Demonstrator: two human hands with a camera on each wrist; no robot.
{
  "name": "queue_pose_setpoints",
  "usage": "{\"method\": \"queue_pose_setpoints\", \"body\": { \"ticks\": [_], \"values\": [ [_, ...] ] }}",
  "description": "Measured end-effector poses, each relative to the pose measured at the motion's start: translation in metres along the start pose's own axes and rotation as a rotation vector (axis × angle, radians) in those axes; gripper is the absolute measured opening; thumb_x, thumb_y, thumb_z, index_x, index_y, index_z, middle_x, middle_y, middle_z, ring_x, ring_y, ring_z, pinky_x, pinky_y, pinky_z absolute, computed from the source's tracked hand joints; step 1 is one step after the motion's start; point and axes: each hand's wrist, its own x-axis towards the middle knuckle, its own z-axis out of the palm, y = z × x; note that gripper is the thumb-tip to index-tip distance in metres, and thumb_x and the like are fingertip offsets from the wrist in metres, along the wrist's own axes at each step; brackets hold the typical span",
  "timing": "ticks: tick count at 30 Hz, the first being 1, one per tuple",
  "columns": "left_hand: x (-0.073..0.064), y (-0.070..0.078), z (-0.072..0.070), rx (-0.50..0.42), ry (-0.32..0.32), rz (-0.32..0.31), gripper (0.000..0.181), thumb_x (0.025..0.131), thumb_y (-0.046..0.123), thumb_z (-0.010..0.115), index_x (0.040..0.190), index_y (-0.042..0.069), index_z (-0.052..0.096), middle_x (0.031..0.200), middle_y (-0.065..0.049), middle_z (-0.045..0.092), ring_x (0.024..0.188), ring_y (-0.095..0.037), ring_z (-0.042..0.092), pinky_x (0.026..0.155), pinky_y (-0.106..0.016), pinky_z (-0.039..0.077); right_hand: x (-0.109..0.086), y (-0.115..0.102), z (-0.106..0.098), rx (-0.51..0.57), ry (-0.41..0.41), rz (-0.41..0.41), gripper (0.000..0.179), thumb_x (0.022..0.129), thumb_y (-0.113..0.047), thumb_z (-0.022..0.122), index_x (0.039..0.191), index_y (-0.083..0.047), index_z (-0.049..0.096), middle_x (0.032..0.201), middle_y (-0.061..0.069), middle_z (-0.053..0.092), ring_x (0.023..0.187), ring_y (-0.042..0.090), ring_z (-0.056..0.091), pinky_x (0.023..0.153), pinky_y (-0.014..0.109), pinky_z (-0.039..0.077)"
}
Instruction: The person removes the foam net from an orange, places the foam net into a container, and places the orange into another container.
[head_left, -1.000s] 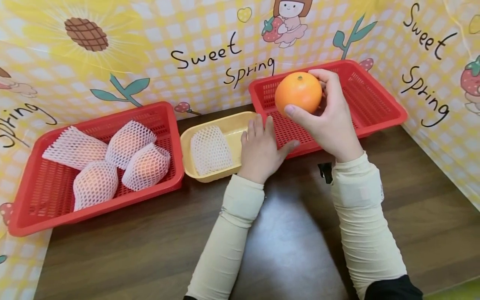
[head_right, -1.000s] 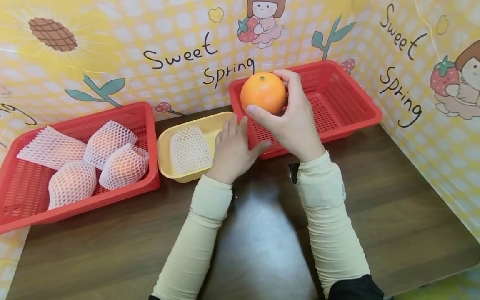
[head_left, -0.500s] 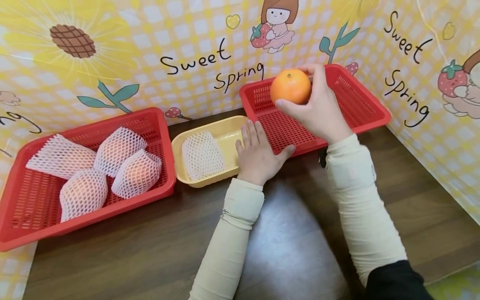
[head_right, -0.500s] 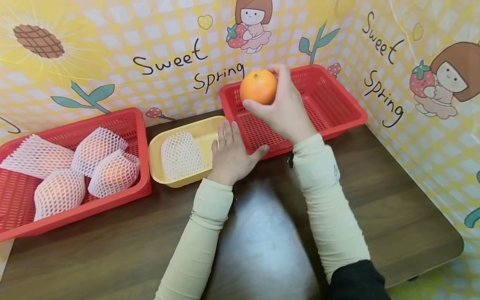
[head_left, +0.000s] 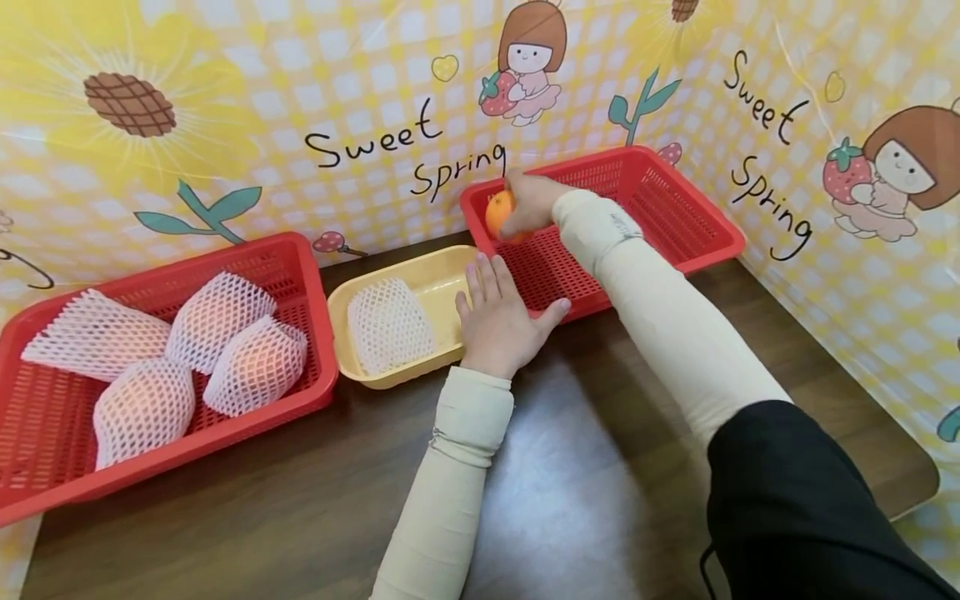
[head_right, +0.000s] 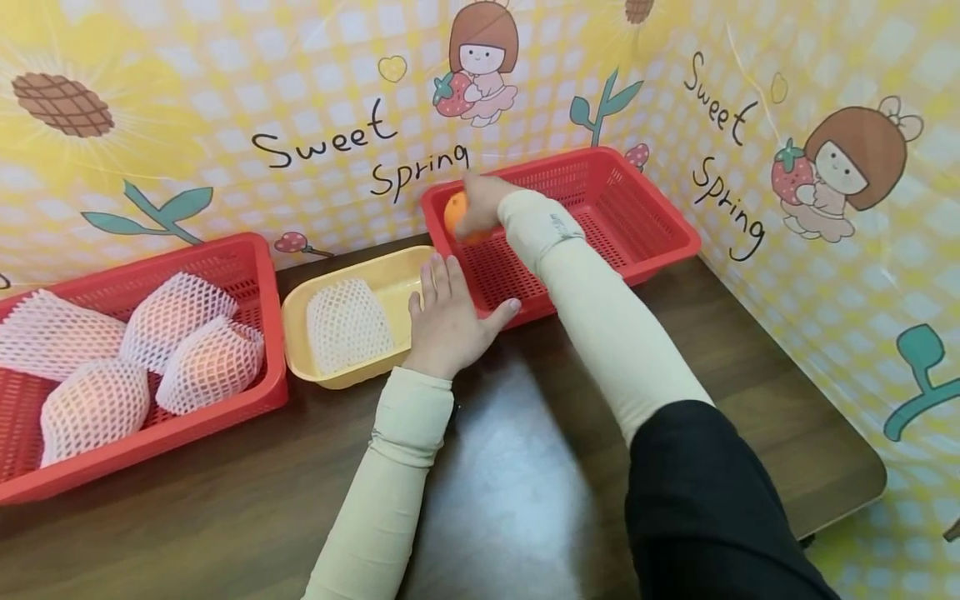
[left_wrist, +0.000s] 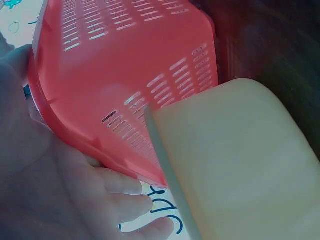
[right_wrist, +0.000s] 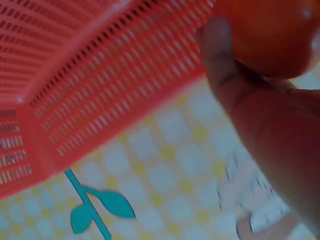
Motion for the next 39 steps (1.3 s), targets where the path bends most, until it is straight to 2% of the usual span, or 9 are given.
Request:
{"method": "queue_pose_setpoints", "body": {
  "ticks": [5, 8, 11, 15, 19, 25, 32, 36, 39],
  "values": [
    [0.000, -0.002, -0.001, 0.036, 0.015, 0.006, 0.110, 0.091, 0.076, 0.044, 0.160, -0.001, 0.007, 0.167, -0.020, 0.000, 0.153, -0.036, -0.003, 0.117, -0.057, 0.012, 0.029, 0.007, 0.021, -0.064, -0.060, 0.063, 0.095, 0.088, -0.030, 0.072, 0.157, 0.001, 0.015, 0.150, 0.024, 0.042, 0.132, 0.034, 0.046, 0.110, 0.044, 0.036],
    [-0.001, -0.002, -0.001, 0.050, 0.022, 0.008, 0.110, 0.091, 0.077, 0.044, 0.160, -0.001, 0.009, 0.167, -0.021, 0.002, 0.153, -0.037, -0.001, 0.117, -0.057, 0.014, 0.040, 0.015, 0.029, -0.041, -0.102, 0.125, 0.097, 0.091, -0.032, 0.070, 0.159, 0.001, 0.009, 0.158, 0.022, 0.033, 0.142, 0.034, 0.036, 0.115, 0.044, 0.029],
    [-0.002, -0.002, -0.001, 0.058, 0.024, 0.009, 0.110, 0.091, 0.077, 0.045, 0.160, -0.001, 0.009, 0.167, -0.020, 0.003, 0.153, -0.037, 0.001, 0.117, -0.058, 0.015, 0.045, 0.022, 0.034, 0.049, -0.133, 0.174, 0.100, 0.092, -0.030, 0.071, 0.160, 0.000, 0.004, 0.160, 0.021, 0.028, 0.142, 0.032, 0.035, 0.112, 0.043, 0.035],
    [-0.003, -0.002, -0.004, 0.048, 0.029, 0.003, 0.111, 0.090, 0.077, 0.046, 0.160, -0.001, 0.009, 0.167, -0.020, 0.003, 0.153, -0.037, 0.002, 0.117, -0.057, 0.014, 0.046, 0.026, 0.036, 0.142, -0.115, 0.194, 0.094, 0.089, -0.028, 0.073, 0.157, 0.000, 0.015, 0.146, 0.021, 0.041, 0.124, 0.031, 0.047, 0.100, 0.042, 0.046],
    [-0.003, -0.004, -0.005, 0.040, 0.028, -0.003, 0.111, 0.090, 0.077, 0.046, 0.160, 0.000, 0.008, 0.167, -0.019, 0.001, 0.153, -0.036, 0.000, 0.117, -0.057, 0.013, 0.046, 0.028, 0.039, 0.174, -0.109, 0.207, 0.087, 0.090, -0.031, 0.070, 0.153, -0.002, 0.019, 0.136, 0.020, 0.044, 0.116, 0.031, 0.050, 0.095, 0.043, 0.048],
    [-0.003, -0.004, 0.000, 0.010, 0.034, 0.006, 0.111, 0.090, 0.076, 0.048, 0.160, -0.001, 0.009, 0.167, -0.020, 0.003, 0.153, -0.037, 0.002, 0.117, -0.057, 0.015, 0.041, 0.032, 0.043, 0.168, -0.132, 0.229, 0.090, 0.089, -0.035, 0.068, 0.155, -0.006, 0.015, 0.139, 0.019, 0.042, 0.119, 0.033, 0.048, 0.099, 0.047, 0.047],
    [-0.004, -0.004, 0.002, 0.035, 0.062, 0.012, 0.112, 0.089, 0.078, 0.047, 0.160, -0.001, 0.012, 0.166, -0.020, 0.007, 0.153, -0.036, 0.006, 0.116, -0.057, 0.018, 0.030, 0.028, 0.035, 0.156, -0.109, 0.182, 0.100, 0.090, -0.037, 0.070, 0.160, -0.004, 0.006, 0.158, 0.019, 0.029, 0.138, 0.034, 0.037, 0.114, 0.048, 0.030],
    [-0.004, -0.005, 0.001, 0.044, 0.074, 0.023, 0.112, 0.089, 0.080, 0.045, 0.160, -0.002, 0.014, 0.166, -0.021, 0.008, 0.153, -0.036, 0.006, 0.116, -0.056, 0.018, 0.012, 0.022, 0.019, 0.115, -0.046, 0.120, 0.107, 0.091, -0.044, 0.071, 0.161, -0.006, -0.002, 0.165, 0.020, 0.015, 0.150, 0.035, 0.020, 0.117, 0.053, 0.022],
    [-0.004, -0.006, 0.001, 0.046, 0.088, 0.034, 0.113, 0.089, 0.080, 0.045, 0.159, -0.003, 0.015, 0.166, -0.022, 0.010, 0.153, -0.036, 0.007, 0.116, -0.056, 0.018, -0.014, 0.018, 0.007, 0.087, 0.035, 0.041, 0.108, 0.090, -0.052, 0.070, 0.163, -0.010, 0.002, 0.166, 0.020, 0.009, 0.151, 0.038, 0.013, 0.116, 0.058, 0.020]
  ]
}}
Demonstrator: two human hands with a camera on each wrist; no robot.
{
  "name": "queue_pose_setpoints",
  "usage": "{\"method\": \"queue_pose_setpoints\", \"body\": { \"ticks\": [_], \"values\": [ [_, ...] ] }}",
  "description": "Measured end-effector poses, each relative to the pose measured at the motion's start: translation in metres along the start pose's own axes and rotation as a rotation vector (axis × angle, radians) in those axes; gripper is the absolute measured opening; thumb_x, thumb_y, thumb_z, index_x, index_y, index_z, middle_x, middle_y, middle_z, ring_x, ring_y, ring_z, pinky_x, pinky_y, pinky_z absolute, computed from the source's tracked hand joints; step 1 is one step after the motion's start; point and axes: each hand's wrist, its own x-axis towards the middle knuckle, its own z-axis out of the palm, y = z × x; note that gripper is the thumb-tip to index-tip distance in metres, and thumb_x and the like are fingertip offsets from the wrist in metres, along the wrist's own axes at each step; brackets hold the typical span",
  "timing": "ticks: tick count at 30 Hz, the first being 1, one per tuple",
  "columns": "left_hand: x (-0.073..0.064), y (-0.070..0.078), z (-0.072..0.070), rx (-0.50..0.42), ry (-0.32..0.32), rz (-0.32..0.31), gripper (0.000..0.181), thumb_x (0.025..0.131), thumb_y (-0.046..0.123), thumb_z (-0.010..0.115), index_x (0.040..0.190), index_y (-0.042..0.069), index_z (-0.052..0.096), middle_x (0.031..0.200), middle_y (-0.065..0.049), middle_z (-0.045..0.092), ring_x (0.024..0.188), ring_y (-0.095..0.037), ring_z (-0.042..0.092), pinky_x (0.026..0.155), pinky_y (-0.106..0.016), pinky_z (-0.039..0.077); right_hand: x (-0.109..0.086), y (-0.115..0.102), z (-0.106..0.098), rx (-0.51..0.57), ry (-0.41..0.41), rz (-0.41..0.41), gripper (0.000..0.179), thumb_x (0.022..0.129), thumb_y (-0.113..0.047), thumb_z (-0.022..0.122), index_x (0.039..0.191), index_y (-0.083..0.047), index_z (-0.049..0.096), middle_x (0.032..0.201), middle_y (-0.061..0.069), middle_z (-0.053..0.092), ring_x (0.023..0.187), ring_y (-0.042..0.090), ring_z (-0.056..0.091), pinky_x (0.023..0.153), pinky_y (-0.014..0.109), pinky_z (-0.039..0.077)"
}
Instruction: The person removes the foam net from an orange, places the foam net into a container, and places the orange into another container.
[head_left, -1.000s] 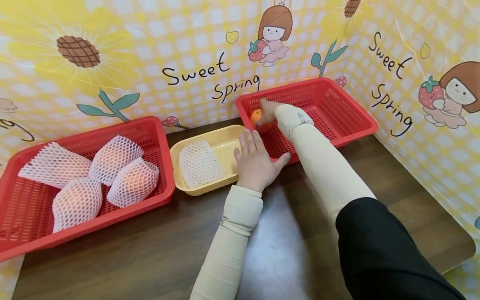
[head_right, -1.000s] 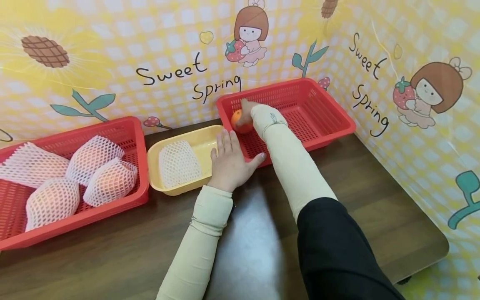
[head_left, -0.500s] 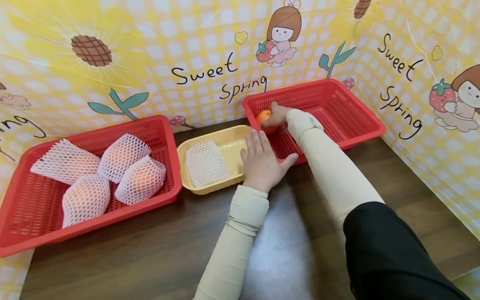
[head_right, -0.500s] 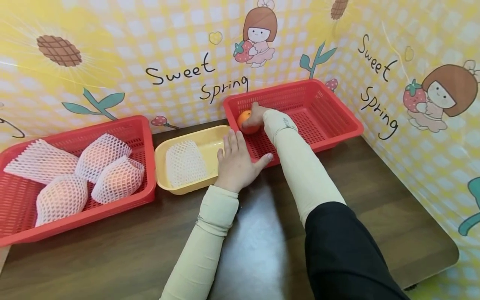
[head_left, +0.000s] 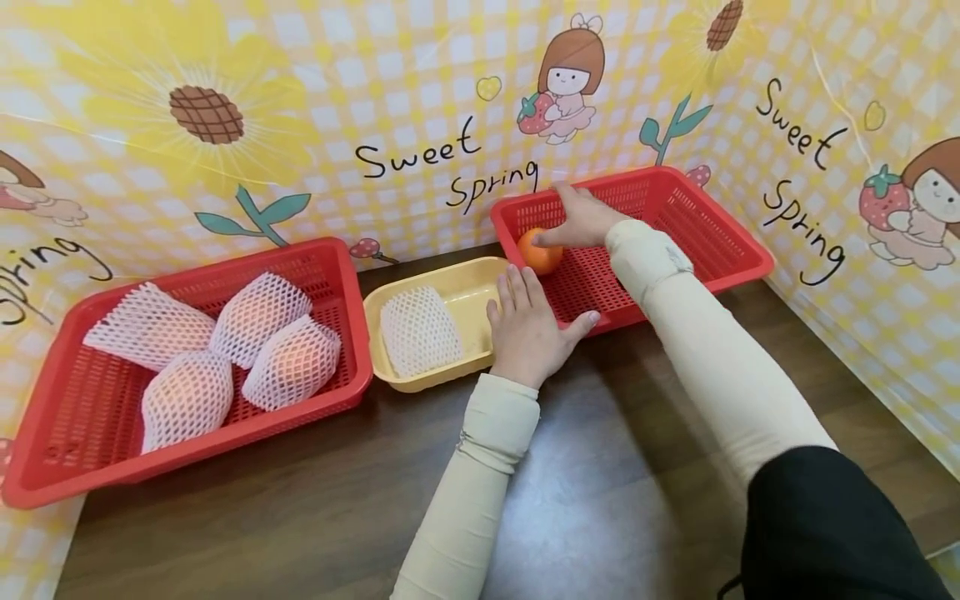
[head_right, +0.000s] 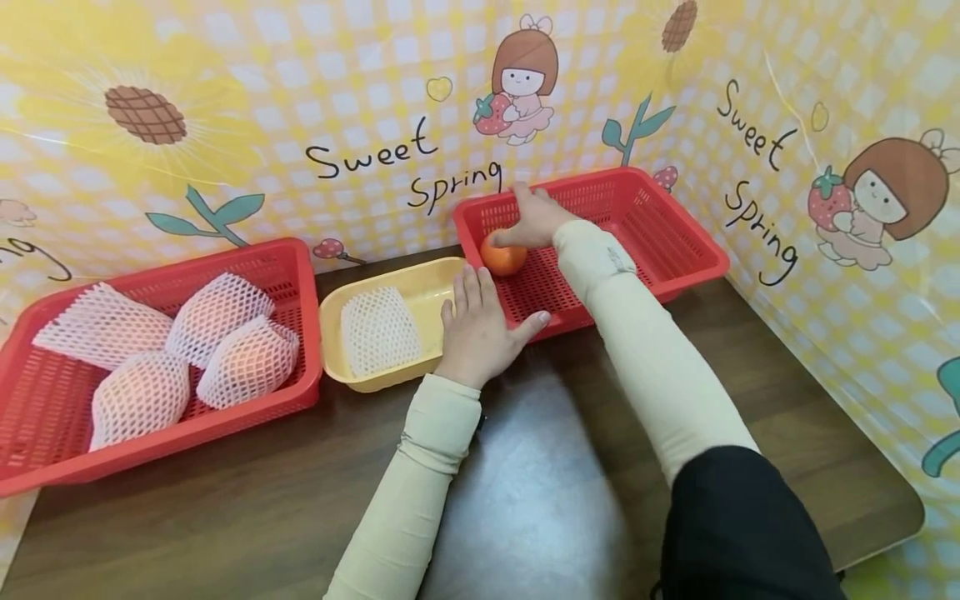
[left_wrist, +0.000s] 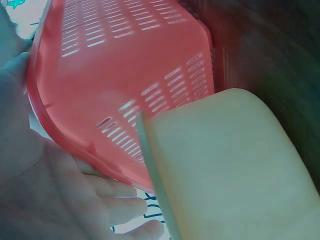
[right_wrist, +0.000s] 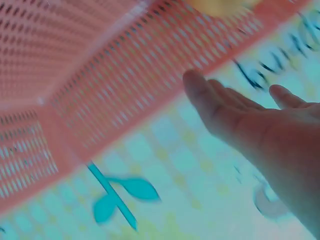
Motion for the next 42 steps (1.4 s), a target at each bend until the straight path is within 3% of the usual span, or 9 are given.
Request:
{"method": "queue_pose_setpoints", "body": {
  "ticks": [5, 10, 18, 25, 31, 36, 42],
  "values": [
    [-0.002, -0.005, -0.002, -0.014, 0.017, 0.010, 0.113, 0.088, 0.081, 0.046, 0.160, -0.001, 0.017, 0.165, -0.024, 0.010, 0.153, -0.037, 0.004, 0.116, -0.058, 0.016, -0.056, -0.003, -0.005, -0.002, 0.157, -0.118, 0.110, 0.087, -0.062, 0.068, 0.164, -0.021, 0.002, 0.168, 0.014, -0.007, 0.153, 0.035, -0.003, 0.113, 0.068, 0.012],
    [-0.004, -0.022, -0.009, -0.003, 0.022, 0.034, 0.112, 0.086, 0.082, 0.047, 0.162, 0.006, 0.015, 0.166, -0.021, 0.005, 0.152, -0.038, 0.000, 0.119, -0.055, 0.007, -0.096, 0.005, 0.015, -0.047, 0.303, -0.231, 0.112, 0.084, -0.065, 0.070, 0.164, -0.022, 0.003, 0.168, 0.014, -0.008, 0.153, 0.035, -0.004, 0.110, 0.073, 0.007],
    [-0.030, -0.058, -0.043, 0.044, 0.024, 0.103, 0.109, 0.086, 0.078, 0.054, 0.164, 0.017, 0.009, 0.167, -0.013, -0.011, 0.150, -0.032, -0.020, 0.118, -0.057, -0.004, -0.122, 0.006, 0.053, -0.107, 0.370, -0.339, 0.114, 0.081, -0.057, 0.078, 0.164, -0.015, 0.010, 0.167, 0.020, 0.000, 0.152, 0.038, -0.001, 0.113, 0.069, 0.009],
    [-0.058, -0.099, -0.069, 0.128, 0.081, 0.160, 0.108, 0.085, 0.074, 0.061, 0.164, 0.019, 0.014, 0.168, -0.016, -0.004, 0.152, -0.035, -0.012, 0.117, -0.059, -0.001, -0.126, -0.011, 0.069, -0.112, 0.395, -0.395, 0.116, 0.079, -0.056, 0.081, 0.163, -0.016, 0.013, 0.166, 0.022, 0.002, 0.152, 0.039, 0.002, 0.113, 0.067, 0.012],
    [-0.071, -0.144, -0.102, 0.171, 0.058, 0.072, 0.104, 0.087, 0.069, 0.063, 0.162, 0.013, 0.019, 0.166, -0.022, 0.003, 0.152, -0.041, -0.004, 0.115, -0.064, 0.002, -0.117, -0.047, 0.087, -0.095, 0.378, -0.483, 0.115, 0.079, -0.059, 0.080, 0.163, -0.017, 0.014, 0.167, 0.020, 0.003, 0.153, 0.036, 0.004, 0.113, 0.067, 0.013],
    [-0.074, -0.189, -0.131, 0.146, 0.021, -0.055, 0.095, 0.093, 0.056, 0.064, 0.160, 0.004, 0.022, 0.163, -0.029, 0.013, 0.150, -0.046, 0.008, 0.114, -0.068, 0.008, -0.106, -0.090, 0.107, -0.082, 0.331, -0.552, 0.114, 0.081, -0.062, 0.076, 0.163, -0.016, 0.014, 0.167, 0.020, 0.003, 0.152, 0.035, 0.007, 0.115, 0.063, 0.013],
    [-0.080, -0.237, -0.157, 0.120, -0.071, -0.241, 0.083, 0.093, 0.038, 0.068, 0.153, -0.005, 0.030, 0.151, -0.034, 0.034, 0.137, -0.051, 0.034, 0.106, -0.072, 0.024, -0.091, -0.144, 0.138, -0.096, 0.215, -0.567, 0.106, 0.087, -0.068, 0.065, 0.164, -0.016, 0.012, 0.167, 0.019, 0.003, 0.152, 0.033, 0.010, 0.118, 0.055, 0.011]
  ]
}}
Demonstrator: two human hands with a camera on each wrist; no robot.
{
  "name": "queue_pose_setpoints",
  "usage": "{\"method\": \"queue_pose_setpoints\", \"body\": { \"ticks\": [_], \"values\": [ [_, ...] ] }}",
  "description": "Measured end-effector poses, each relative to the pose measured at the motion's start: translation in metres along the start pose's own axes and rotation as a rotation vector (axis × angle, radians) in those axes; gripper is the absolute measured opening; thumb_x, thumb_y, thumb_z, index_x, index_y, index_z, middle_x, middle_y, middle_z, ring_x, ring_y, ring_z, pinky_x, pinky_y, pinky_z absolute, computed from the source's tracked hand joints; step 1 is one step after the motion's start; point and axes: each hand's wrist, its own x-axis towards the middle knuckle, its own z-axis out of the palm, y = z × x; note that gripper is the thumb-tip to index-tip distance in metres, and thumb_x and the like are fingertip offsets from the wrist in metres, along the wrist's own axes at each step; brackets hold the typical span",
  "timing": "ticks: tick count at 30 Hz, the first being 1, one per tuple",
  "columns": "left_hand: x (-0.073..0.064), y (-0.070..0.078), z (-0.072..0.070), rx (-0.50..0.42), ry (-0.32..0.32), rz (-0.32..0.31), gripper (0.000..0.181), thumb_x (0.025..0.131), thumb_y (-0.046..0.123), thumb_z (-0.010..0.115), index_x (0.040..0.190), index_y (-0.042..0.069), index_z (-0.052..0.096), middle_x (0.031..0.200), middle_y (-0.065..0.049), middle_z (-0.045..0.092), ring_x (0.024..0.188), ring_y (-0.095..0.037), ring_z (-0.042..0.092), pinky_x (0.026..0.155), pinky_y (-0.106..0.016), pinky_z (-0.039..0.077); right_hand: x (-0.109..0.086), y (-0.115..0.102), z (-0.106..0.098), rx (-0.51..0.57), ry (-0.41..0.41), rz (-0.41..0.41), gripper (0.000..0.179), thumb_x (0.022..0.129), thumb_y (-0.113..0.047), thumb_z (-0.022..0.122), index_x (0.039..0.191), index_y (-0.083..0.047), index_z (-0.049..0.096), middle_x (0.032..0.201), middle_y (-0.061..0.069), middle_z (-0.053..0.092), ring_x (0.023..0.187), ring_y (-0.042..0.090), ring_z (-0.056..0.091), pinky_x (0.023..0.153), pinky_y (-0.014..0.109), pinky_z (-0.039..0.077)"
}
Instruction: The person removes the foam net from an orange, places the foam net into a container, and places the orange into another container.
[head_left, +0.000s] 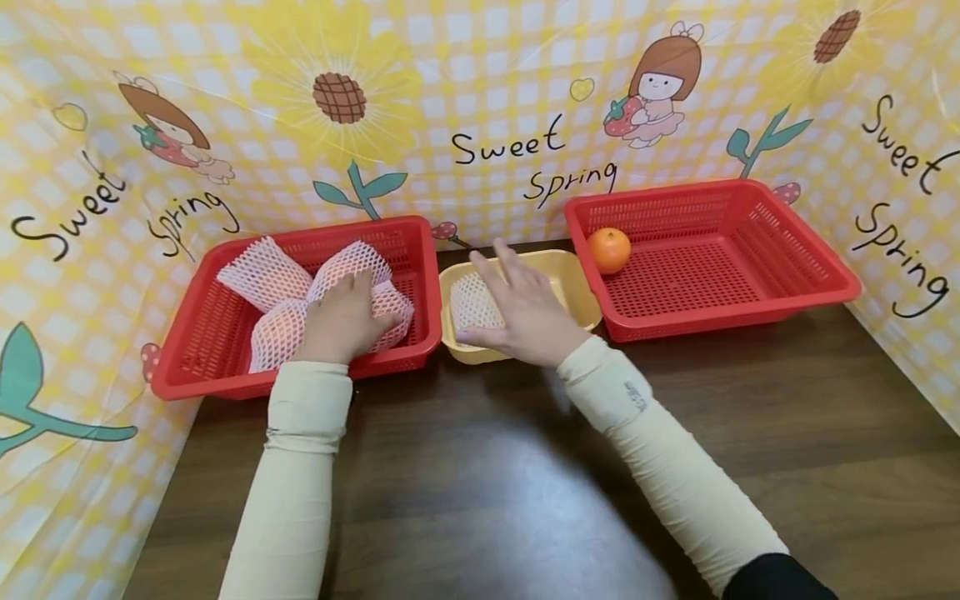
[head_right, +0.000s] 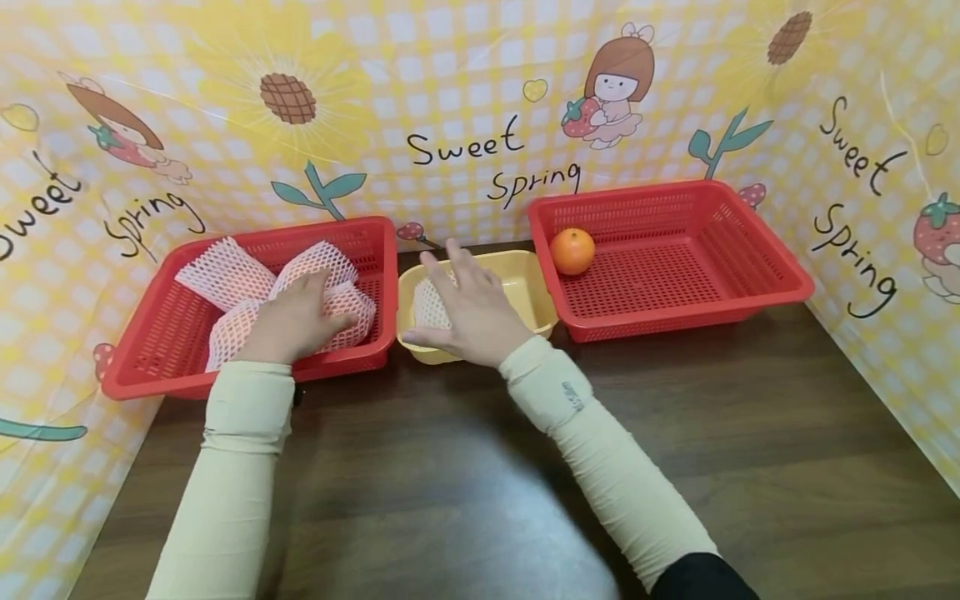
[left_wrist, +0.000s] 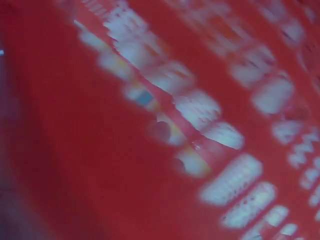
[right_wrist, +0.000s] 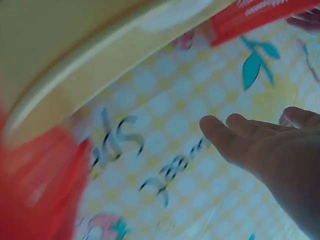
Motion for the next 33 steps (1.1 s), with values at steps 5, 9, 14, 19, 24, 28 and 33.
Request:
{"method": "queue_pose_setpoints", "body": {
  "ticks": [5, 9, 14, 19, 24, 28, 33],
  "values": [
    [0.011, -0.026, 0.006, -0.047, -0.166, -0.040, 0.091, 0.093, 0.037, 0.068, 0.154, -0.009, 0.021, 0.150, -0.036, 0.035, 0.135, -0.051, 0.038, 0.107, -0.066, 0.030, 0.026, -0.029, 0.027, -0.023, -0.076, 0.013, 0.101, 0.092, -0.069, 0.056, 0.163, -0.009, 0.014, 0.167, 0.020, 0.007, 0.152, 0.035, 0.012, 0.117, 0.057, 0.016],
    [0.017, -0.035, 0.016, -0.106, -0.212, -0.048, 0.102, 0.091, 0.040, 0.071, 0.158, -0.006, 0.010, 0.155, -0.037, 0.024, 0.140, -0.051, 0.029, 0.111, -0.063, 0.026, 0.039, -0.047, 0.047, -0.039, -0.157, 0.037, 0.105, 0.092, -0.074, 0.049, 0.161, -0.003, 0.012, 0.167, 0.019, 0.006, 0.153, 0.035, 0.008, 0.116, 0.060, 0.020],
    [0.020, -0.035, 0.020, -0.167, -0.214, -0.073, 0.103, 0.088, 0.038, 0.075, 0.158, -0.002, 0.010, 0.155, -0.035, 0.023, 0.139, -0.050, 0.031, 0.110, -0.064, 0.027, 0.046, -0.054, 0.063, -0.050, -0.194, 0.098, 0.107, 0.092, -0.076, 0.044, 0.161, -0.002, 0.010, 0.168, 0.016, 0.002, 0.153, 0.032, 0.004, 0.115, 0.059, 0.021],
    [0.025, -0.034, 0.021, -0.211, -0.231, -0.096, 0.097, 0.087, 0.031, 0.076, 0.153, -0.002, 0.013, 0.150, -0.032, 0.030, 0.134, -0.044, 0.039, 0.111, -0.059, 0.030, 0.045, -0.054, 0.066, -0.058, -0.181, 0.113, 0.105, 0.092, -0.077, 0.042, 0.161, -0.003, 0.012, 0.168, 0.015, 0.002, 0.153, 0.031, 0.005, 0.115, 0.059, 0.022],
    [0.030, -0.036, 0.023, -0.201, -0.199, -0.065, 0.095, 0.085, 0.034, 0.076, 0.150, -0.001, 0.016, 0.144, -0.034, 0.032, 0.126, -0.046, 0.044, 0.106, -0.062, 0.035, 0.046, -0.052, 0.065, -0.052, -0.180, 0.120, 0.105, 0.092, -0.077, 0.041, 0.161, -0.004, 0.012, 0.168, 0.014, 0.002, 0.153, 0.030, 0.004, 0.115, 0.059, 0.023],
    [0.029, -0.037, 0.021, -0.268, -0.136, -0.035, 0.099, 0.084, 0.037, 0.076, 0.154, 0.004, 0.014, 0.144, -0.031, 0.030, 0.123, -0.046, 0.044, 0.103, -0.065, 0.036, 0.046, -0.052, 0.065, -0.054, -0.183, 0.137, 0.105, 0.092, -0.077, 0.042, 0.162, -0.005, 0.012, 0.168, 0.013, 0.002, 0.153, 0.031, 0.007, 0.115, 0.058, 0.024],
    [0.014, -0.037, 0.009, -0.375, 0.015, 0.043, 0.101, 0.085, 0.037, 0.078, 0.159, 0.011, 0.013, 0.153, -0.026, 0.026, 0.133, -0.043, 0.038, 0.106, -0.065, 0.032, 0.047, -0.052, 0.067, -0.018, -0.180, 0.144, 0.106, 0.092, -0.077, 0.043, 0.162, -0.006, 0.009, 0.168, 0.012, 0.000, 0.153, 0.032, 0.010, 0.114, 0.058, 0.027]
  ]
}}
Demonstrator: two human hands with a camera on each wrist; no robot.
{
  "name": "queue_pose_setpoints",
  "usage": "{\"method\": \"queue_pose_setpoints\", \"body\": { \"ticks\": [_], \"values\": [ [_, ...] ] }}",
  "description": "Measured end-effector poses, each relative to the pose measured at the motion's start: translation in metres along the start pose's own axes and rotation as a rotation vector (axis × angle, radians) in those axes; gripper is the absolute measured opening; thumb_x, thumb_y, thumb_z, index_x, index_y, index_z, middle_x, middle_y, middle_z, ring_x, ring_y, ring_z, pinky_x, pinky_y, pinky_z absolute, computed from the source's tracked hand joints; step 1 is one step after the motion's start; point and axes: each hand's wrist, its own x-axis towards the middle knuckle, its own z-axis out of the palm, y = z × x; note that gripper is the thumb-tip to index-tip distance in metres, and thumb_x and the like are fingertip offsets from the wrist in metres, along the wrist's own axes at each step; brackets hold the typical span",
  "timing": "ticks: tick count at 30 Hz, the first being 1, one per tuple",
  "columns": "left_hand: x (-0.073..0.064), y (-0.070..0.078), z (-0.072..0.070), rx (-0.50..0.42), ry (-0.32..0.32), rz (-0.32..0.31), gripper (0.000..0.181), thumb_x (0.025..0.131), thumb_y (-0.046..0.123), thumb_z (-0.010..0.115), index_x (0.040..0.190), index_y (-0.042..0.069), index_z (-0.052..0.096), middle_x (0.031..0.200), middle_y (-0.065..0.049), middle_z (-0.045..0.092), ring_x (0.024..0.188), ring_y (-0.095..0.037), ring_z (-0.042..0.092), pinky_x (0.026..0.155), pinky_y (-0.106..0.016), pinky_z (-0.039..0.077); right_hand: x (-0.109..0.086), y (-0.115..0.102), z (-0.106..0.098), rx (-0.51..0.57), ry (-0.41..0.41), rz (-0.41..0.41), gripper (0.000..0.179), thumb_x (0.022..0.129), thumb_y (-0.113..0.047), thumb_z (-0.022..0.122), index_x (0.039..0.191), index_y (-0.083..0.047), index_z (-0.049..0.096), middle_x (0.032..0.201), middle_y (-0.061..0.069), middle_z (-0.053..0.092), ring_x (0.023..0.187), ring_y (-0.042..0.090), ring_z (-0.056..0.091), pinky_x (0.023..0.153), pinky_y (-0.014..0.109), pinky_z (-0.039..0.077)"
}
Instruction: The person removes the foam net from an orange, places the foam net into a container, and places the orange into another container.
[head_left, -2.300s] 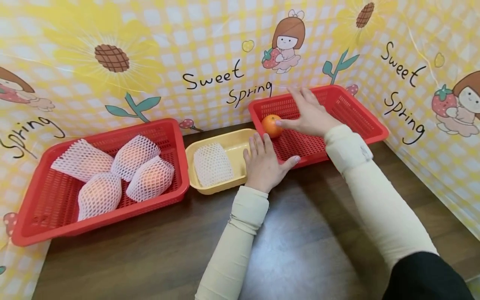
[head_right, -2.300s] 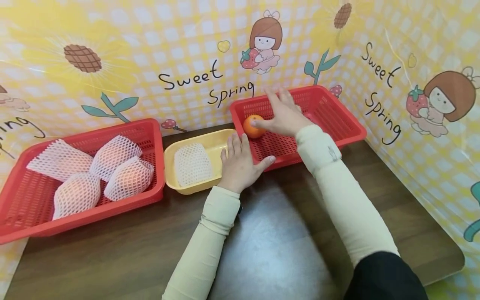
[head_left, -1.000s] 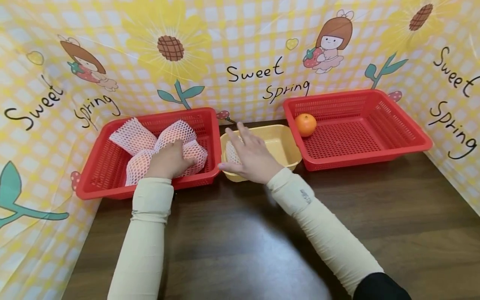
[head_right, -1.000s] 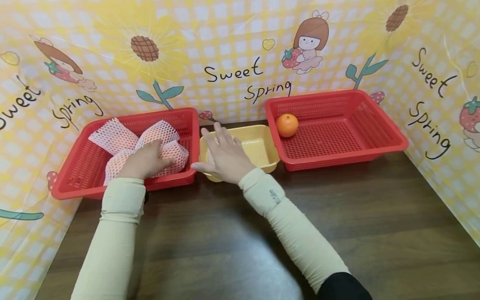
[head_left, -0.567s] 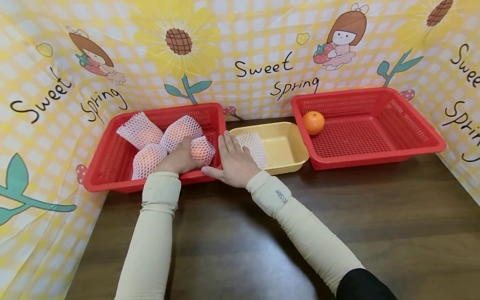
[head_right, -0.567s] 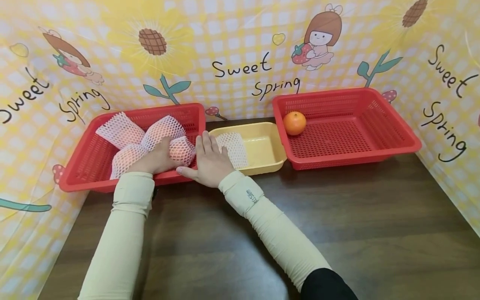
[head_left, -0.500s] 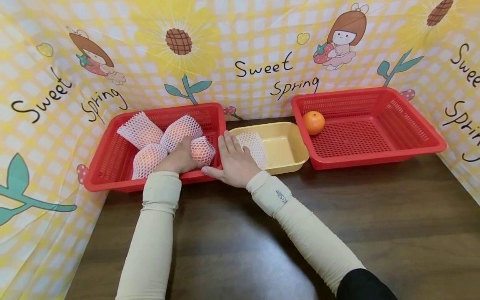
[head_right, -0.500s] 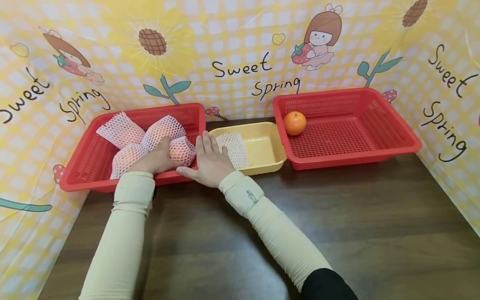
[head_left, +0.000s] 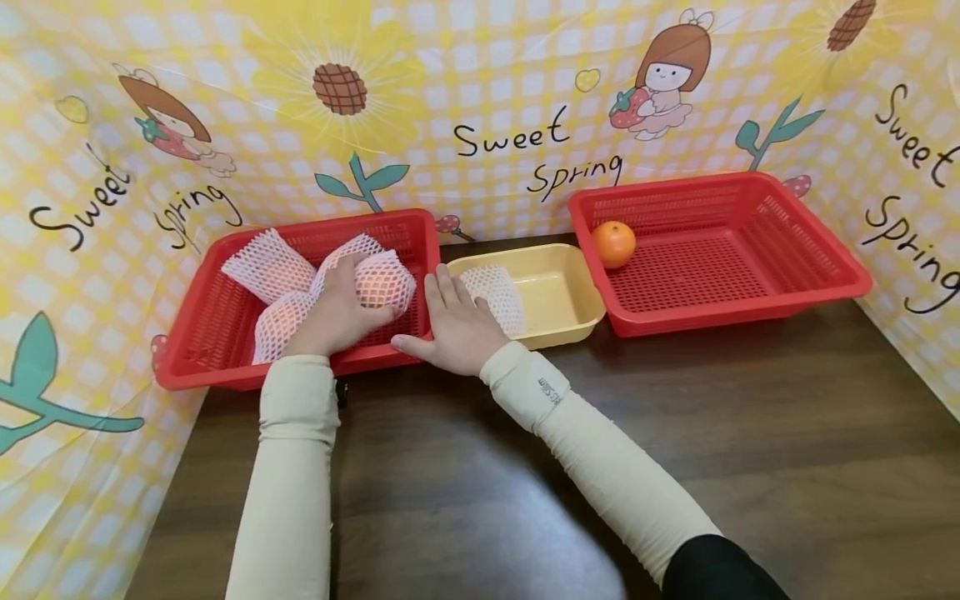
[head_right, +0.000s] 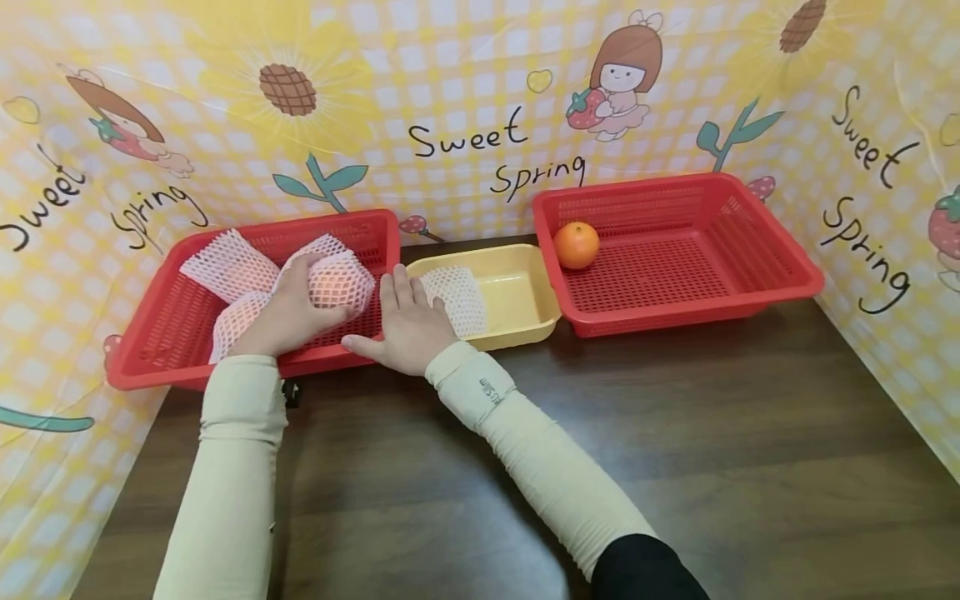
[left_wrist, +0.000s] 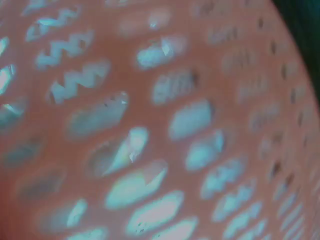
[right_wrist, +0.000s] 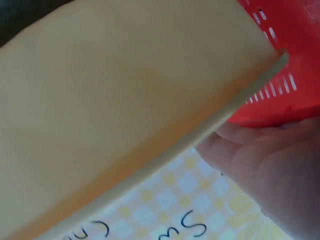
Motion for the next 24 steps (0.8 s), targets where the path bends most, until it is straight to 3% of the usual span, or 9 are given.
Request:
{"method": "queue_pose_setpoints", "body": {
  "ticks": [4, 5, 7, 10, 12, 14, 18, 22, 24],
  "values": [
    [-0.020, 0.014, -0.012, -0.017, 0.067, 0.114, 0.102, 0.083, 0.031, 0.081, 0.160, 0.014, 0.016, 0.154, -0.022, 0.026, 0.134, -0.041, 0.035, 0.106, -0.066, 0.032, -0.001, 0.005, -0.003, 0.103, 0.017, -0.027, 0.102, 0.094, -0.071, 0.048, 0.161, -0.004, 0.012, 0.168, 0.013, 0.002, 0.152, 0.031, 0.014, 0.114, 0.054, 0.029],
    [-0.025, 0.019, -0.013, -0.017, 0.075, 0.147, 0.101, 0.082, 0.029, 0.082, 0.159, 0.014, 0.019, 0.153, -0.021, 0.028, 0.133, -0.039, 0.035, 0.105, -0.065, 0.033, -0.002, 0.008, -0.006, 0.140, 0.043, -0.046, 0.093, 0.097, -0.065, 0.050, 0.158, 0.001, 0.025, 0.168, 0.014, 0.008, 0.152, 0.031, 0.016, 0.115, 0.051, 0.028],
    [-0.034, 0.030, -0.013, -0.014, 0.068, 0.205, 0.099, 0.081, 0.026, 0.084, 0.158, 0.013, 0.023, 0.150, -0.019, 0.032, 0.132, -0.037, 0.036, 0.105, -0.065, 0.035, -0.009, 0.015, -0.015, 0.224, 0.150, -0.084, 0.071, 0.102, -0.048, 0.054, 0.149, 0.004, 0.044, 0.162, 0.016, 0.030, 0.147, 0.029, 0.030, 0.115, 0.044, 0.031],
    [-0.045, 0.045, -0.008, -0.011, 0.033, 0.277, 0.096, 0.079, 0.023, 0.086, 0.155, 0.014, 0.029, 0.148, -0.014, 0.037, 0.131, -0.033, 0.037, 0.104, -0.062, 0.038, -0.025, 0.024, -0.034, 0.410, 0.392, -0.188, 0.031, 0.101, -0.018, 0.061, 0.121, 0.003, 0.071, 0.135, 0.013, 0.063, 0.126, 0.023, 0.056, 0.105, 0.033, 0.042],
    [-0.050, 0.054, -0.003, -0.018, 0.005, 0.320, 0.095, 0.078, 0.022, 0.087, 0.155, 0.015, 0.030, 0.146, -0.012, 0.039, 0.129, -0.031, 0.039, 0.103, -0.060, 0.040, -0.038, 0.027, -0.044, 0.499, 0.530, -0.263, 0.021, 0.098, -0.007, 0.064, 0.115, -0.001, 0.075, 0.116, 0.010, 0.072, 0.109, 0.020, 0.065, 0.094, 0.029, 0.049],
    [-0.055, 0.063, 0.002, -0.048, -0.029, 0.371, 0.095, 0.078, 0.020, 0.087, 0.155, 0.016, 0.031, 0.144, -0.010, 0.041, 0.127, -0.029, 0.042, 0.102, -0.057, 0.042, -0.050, 0.029, -0.053, 0.563, 0.582, -0.325, 0.018, 0.095, -0.004, 0.068, 0.109, 0.000, 0.077, 0.111, 0.010, 0.073, 0.103, 0.019, 0.067, 0.088, 0.026, 0.051],
    [-0.067, 0.080, 0.013, -0.144, -0.087, 0.450, 0.093, 0.078, 0.019, 0.087, 0.154, 0.020, 0.033, 0.142, -0.004, 0.045, 0.122, -0.023, 0.047, 0.101, -0.049, 0.043, -0.071, 0.035, -0.063, 0.686, 0.441, -0.313, 0.027, 0.091, -0.002, 0.070, 0.117, 0.005, 0.072, 0.121, 0.016, 0.069, 0.110, 0.023, 0.065, 0.092, 0.031, 0.052],
    [-0.075, 0.094, 0.022, -0.241, -0.169, 0.443, 0.097, 0.080, 0.020, 0.085, 0.157, 0.030, 0.027, 0.141, -0.002, 0.046, 0.119, -0.021, 0.050, 0.098, -0.047, 0.044, -0.088, 0.048, -0.070, 0.742, 0.156, -0.283, 0.054, 0.087, -0.007, 0.073, 0.136, 0.004, 0.056, 0.128, 0.016, 0.061, 0.113, 0.023, 0.060, 0.094, 0.033, 0.051],
    [-0.078, 0.099, 0.025, -0.289, -0.223, 0.421, 0.101, 0.081, 0.021, 0.085, 0.159, 0.036, 0.022, 0.144, -0.001, 0.043, 0.120, -0.021, 0.049, 0.098, -0.048, 0.044, -0.094, 0.054, -0.072, 0.705, 0.091, -0.299, 0.062, 0.083, -0.013, 0.074, 0.139, 0.000, 0.051, 0.124, 0.012, 0.060, 0.110, 0.021, 0.059, 0.095, 0.034, 0.049]
  ]
}}
